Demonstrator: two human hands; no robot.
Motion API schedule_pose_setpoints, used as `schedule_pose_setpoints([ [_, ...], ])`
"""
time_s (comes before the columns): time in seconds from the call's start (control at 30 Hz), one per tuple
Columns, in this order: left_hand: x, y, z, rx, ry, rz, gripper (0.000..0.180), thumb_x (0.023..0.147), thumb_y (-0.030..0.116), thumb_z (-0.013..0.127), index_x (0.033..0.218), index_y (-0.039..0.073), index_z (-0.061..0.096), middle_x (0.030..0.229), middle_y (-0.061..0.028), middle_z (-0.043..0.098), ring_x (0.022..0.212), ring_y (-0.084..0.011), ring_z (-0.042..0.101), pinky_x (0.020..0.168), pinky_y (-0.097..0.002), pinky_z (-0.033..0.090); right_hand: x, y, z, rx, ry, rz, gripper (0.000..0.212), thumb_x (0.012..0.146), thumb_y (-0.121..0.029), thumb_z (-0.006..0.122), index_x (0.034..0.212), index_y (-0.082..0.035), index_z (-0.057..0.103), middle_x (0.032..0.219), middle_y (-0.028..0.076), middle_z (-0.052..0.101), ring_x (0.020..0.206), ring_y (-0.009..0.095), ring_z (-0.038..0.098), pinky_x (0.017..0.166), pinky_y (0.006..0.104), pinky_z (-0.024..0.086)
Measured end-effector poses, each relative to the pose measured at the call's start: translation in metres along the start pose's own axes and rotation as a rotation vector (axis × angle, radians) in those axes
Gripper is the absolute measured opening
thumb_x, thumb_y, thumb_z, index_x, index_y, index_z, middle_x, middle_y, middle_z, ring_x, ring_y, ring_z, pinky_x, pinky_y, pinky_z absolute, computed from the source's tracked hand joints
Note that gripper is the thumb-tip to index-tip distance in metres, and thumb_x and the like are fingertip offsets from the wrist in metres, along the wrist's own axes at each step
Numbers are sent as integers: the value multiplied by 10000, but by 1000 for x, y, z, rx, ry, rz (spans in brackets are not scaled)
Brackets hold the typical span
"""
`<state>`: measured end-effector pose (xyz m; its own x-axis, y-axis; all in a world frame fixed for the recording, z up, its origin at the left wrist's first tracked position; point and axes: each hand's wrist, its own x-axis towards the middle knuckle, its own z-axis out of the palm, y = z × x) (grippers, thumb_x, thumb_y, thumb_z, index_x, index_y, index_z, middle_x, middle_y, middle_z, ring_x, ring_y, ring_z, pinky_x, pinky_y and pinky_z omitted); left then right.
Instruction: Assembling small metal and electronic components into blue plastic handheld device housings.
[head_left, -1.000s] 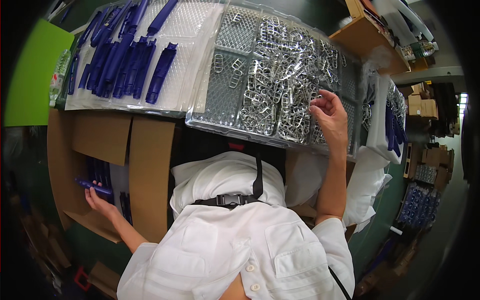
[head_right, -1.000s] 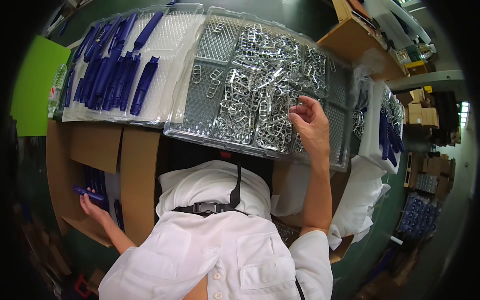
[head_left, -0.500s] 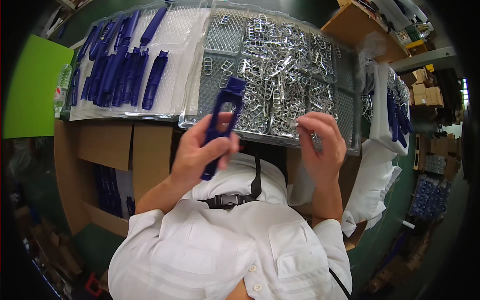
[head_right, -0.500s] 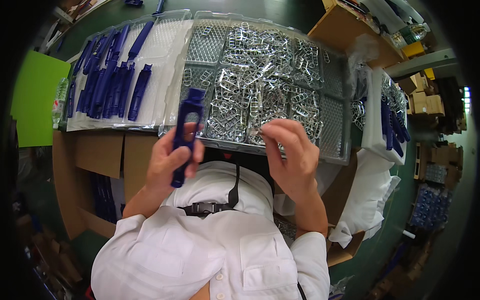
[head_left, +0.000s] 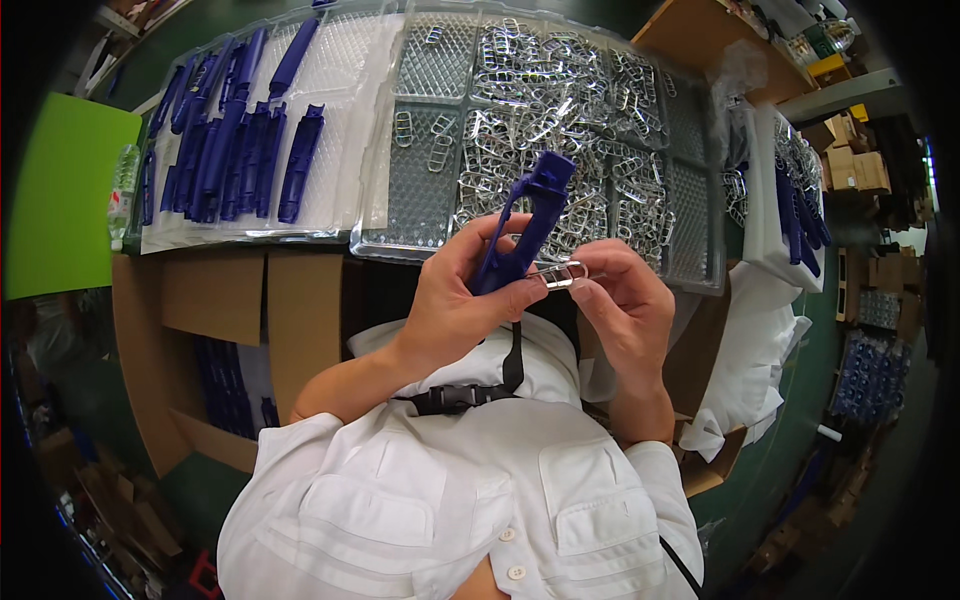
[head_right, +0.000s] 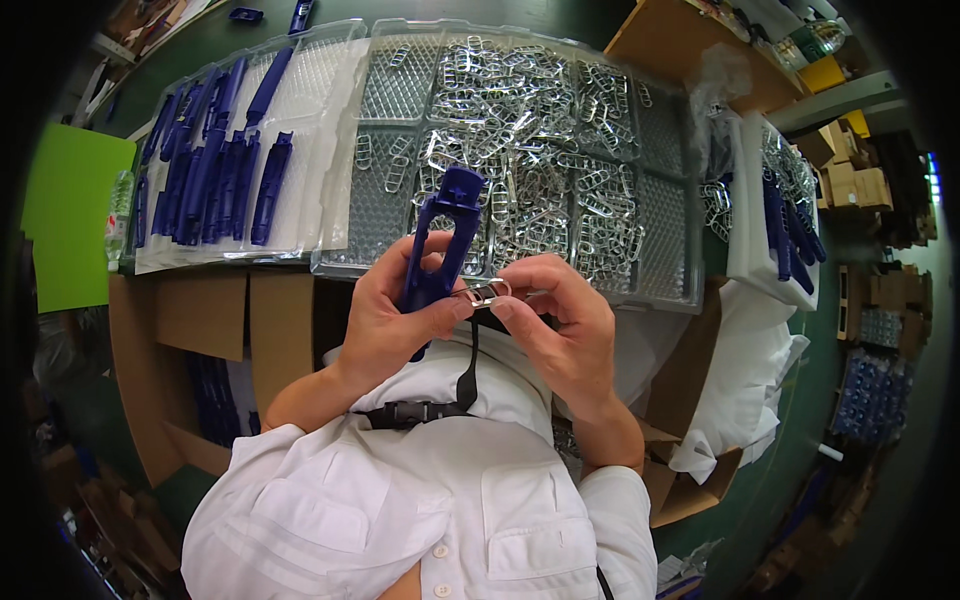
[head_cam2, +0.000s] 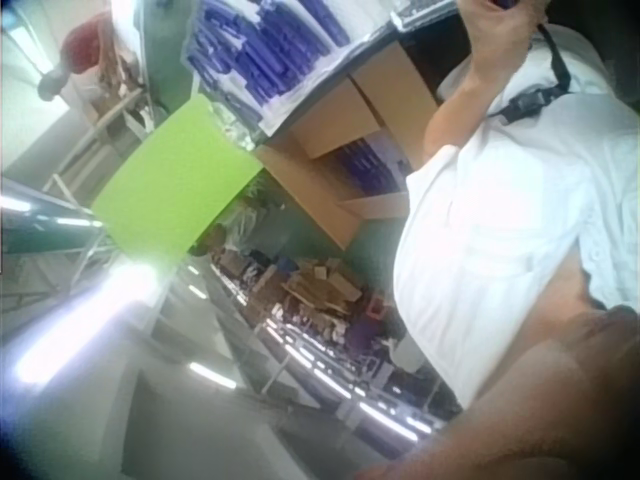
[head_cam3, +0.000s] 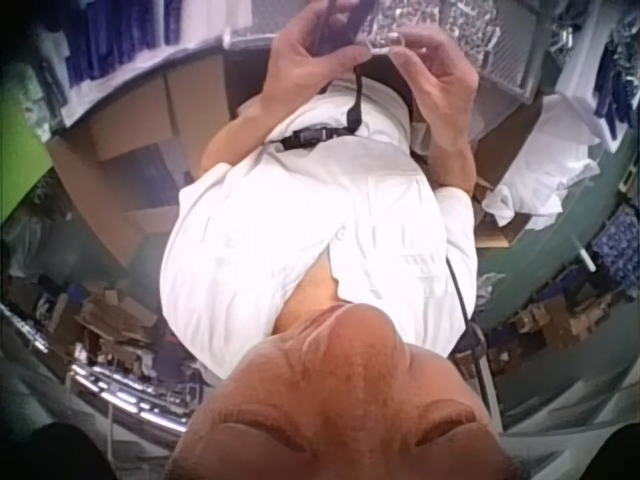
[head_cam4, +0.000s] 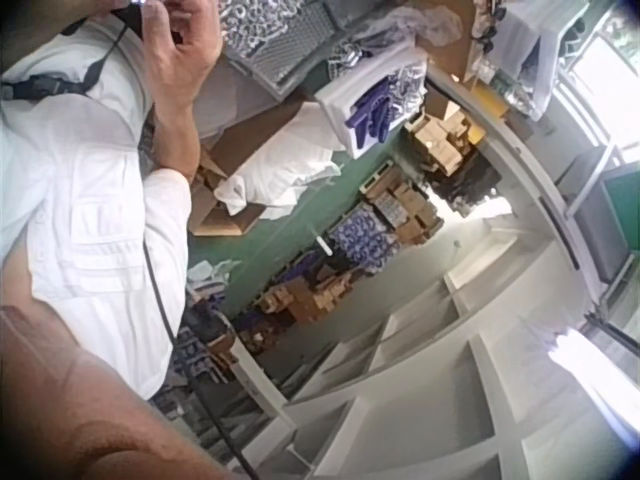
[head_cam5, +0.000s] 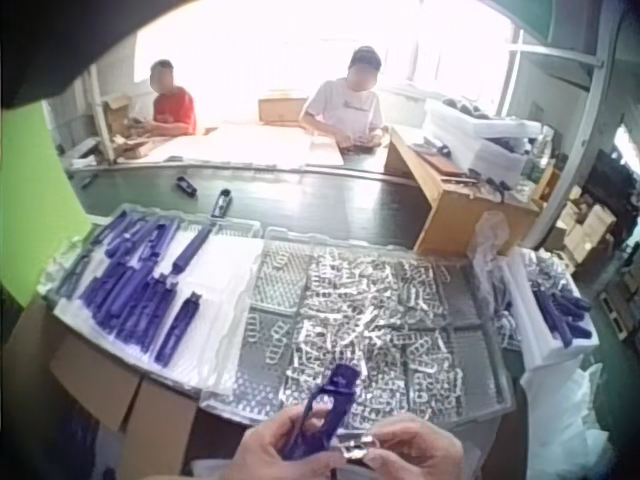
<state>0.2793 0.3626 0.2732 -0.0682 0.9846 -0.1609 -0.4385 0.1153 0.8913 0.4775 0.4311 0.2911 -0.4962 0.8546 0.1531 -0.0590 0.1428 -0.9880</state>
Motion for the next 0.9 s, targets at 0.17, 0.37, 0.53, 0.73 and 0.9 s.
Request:
schedule_pose_setpoints([
  [0.17, -3, -5, 2, -30, -33, 18, 639, 928, -24, 742, 1504, 24, 469, 1095, -63, 671, 902, -95, 674, 704, -233, 568, 3, -5, 4, -92, 89, -25, 214, 919, 83, 722, 1128, 56, 681, 1042, 102, 700, 927, 116, 671, 792, 225, 560],
  [0.37, -6, -14, -14, -143, -217, -80, 529, 1010, 13, 565, 1525, -2, 443, 1075, -109, 682, 818, -123, 656, 722, -261, 537, 10, -22, 8, -200, 170, -201, 226, 840, 107, 774, 1043, 17, 731, 1050, 120, 708, 906, 160, 668, 795, 288, 549],
  [0.53, -7, -15, -13, -86, -235, -71, 521, 1000, -39, 527, 1515, 22, 473, 1047, -87, 702, 740, -68, 611, 672, -223, 510, 24, -26, 22, -532, 129, -330, 206, 789, 66, 811, 972, -7, 753, 1247, 176, 644, 1058, 246, 656, 876, 335, 542],
  [0.73, -9, -23, -14, -48, -203, -26, 500, 991, -50, 513, 1487, 11, 495, 989, -78, 710, 705, -67, 610, 631, -231, 513, 27, -20, 28, -694, 135, -358, 152, 777, 44, 810, 907, -5, 748, 1320, 203, 605, 1112, 313, 648, 813, 351, 568],
  [0.9, -7, -24, -15, -11, -196, -30, 493, 976, -44, 517, 1466, 0, 507, 975, -69, 713, 688, -69, 618, 610, -231, 518, 27, -16, 32, -661, 130, -252, 146, 772, 69, 793, 868, 15, 696, 1289, 203, 640, 1162, 323, 645, 936, 386, 527],
])
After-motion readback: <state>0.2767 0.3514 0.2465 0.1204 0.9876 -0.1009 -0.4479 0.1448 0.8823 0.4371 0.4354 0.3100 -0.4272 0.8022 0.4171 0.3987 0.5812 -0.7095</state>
